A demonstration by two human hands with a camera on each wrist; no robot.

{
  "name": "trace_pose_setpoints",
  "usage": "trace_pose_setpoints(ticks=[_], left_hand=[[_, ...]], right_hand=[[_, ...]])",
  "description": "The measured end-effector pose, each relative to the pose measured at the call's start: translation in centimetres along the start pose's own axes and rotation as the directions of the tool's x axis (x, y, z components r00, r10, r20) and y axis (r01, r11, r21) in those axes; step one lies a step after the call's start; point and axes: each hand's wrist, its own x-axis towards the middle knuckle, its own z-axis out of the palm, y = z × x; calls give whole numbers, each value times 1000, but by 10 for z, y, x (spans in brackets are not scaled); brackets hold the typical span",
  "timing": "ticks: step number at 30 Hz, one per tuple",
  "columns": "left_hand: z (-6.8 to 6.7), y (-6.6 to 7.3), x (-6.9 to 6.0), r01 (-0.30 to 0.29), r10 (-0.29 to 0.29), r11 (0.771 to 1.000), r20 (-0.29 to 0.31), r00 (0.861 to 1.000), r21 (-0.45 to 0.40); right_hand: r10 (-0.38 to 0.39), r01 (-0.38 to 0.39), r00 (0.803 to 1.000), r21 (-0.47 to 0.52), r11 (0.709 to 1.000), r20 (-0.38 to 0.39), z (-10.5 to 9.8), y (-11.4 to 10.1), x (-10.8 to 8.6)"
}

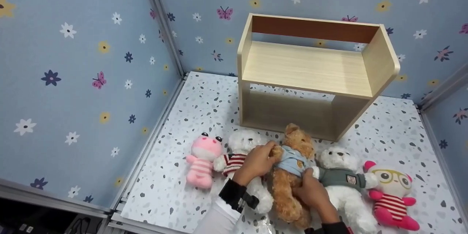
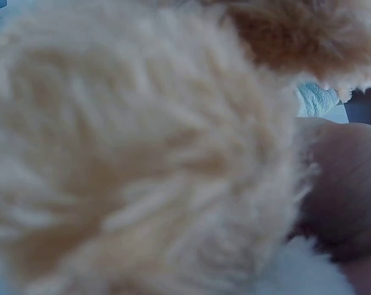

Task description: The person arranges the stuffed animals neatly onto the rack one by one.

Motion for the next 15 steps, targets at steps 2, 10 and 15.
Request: trace_pose_setpoints(ticks=[2,10,15], left_hand=[[-1,1,-1,-17,17,1000,-6,1000,-2],[-4,5,-4,-38,38,999,-23,999,-13],[-7,7,-7,-44,42,997,-23,999,-65]], right_hand=[[-8,8,1000,4,1000,-12,1,0,0],[-31,32,998,16,999,-63,3,-2,0],[-55,57,993,22,998,-105,4,-2,-1]])
